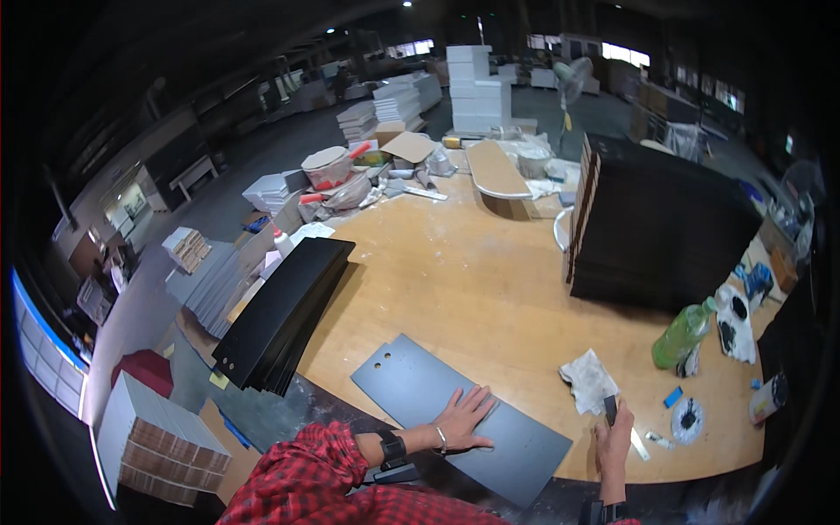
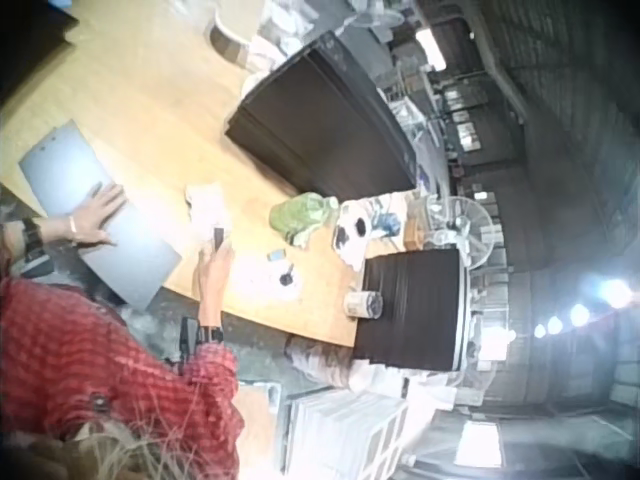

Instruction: The recorder uses a hand scraper to clean the edges of black furniture panels and then wipes the surfaces with a rag to finish them.

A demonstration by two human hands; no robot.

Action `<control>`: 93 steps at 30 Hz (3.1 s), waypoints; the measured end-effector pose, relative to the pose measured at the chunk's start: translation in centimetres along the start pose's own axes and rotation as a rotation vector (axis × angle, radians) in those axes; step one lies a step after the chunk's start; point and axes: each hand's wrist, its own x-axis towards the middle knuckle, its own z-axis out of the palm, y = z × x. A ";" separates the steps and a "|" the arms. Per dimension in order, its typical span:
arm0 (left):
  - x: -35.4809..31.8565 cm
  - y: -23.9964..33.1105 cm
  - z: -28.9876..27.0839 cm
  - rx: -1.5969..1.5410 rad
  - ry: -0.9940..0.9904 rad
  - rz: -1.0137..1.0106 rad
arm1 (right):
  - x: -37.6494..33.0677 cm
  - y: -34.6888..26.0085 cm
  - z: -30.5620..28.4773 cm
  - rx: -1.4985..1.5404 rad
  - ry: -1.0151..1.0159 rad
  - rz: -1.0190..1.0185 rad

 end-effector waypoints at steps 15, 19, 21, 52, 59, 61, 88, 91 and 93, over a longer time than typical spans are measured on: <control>-5.0 -12.3 -8.1 -0.129 0.345 -0.879 | -13.9 -7.2 0.7 0.552 -0.201 0.659; -9.3 -13.7 -10.7 -0.964 0.071 -0.810 | -12.2 -4.8 -0.9 0.674 -0.053 0.758; -11.8 -13.7 -10.3 -0.682 0.275 -0.644 | -10.2 -5.8 -1.6 0.706 -0.094 0.715; -32.2 -19.9 -18.5 -1.647 1.479 -1.123 | 17.0 -52.8 45.4 0.496 -0.395 -0.743; -30.7 -19.6 -18.5 -1.850 1.409 -1.007 | 23.4 -51.4 47.6 0.698 -0.426 -0.456; -31.2 -19.5 -17.8 -1.871 1.400 -1.075 | 21.5 -55.2 42.3 0.156 -0.569 -0.794; -33.5 -20.6 -16.3 -1.494 1.115 -0.946 | -5.5 -59.2 29.8 0.396 -1.322 -1.658; -34.4 -20.9 -15.3 -1.419 1.098 -0.908 | 0.2 -59.2 31.1 0.657 -1.507 -1.424; -34.5 -20.6 -14.5 -1.313 1.158 -0.870 | 3.9 -57.2 32.7 0.500 -1.217 -0.603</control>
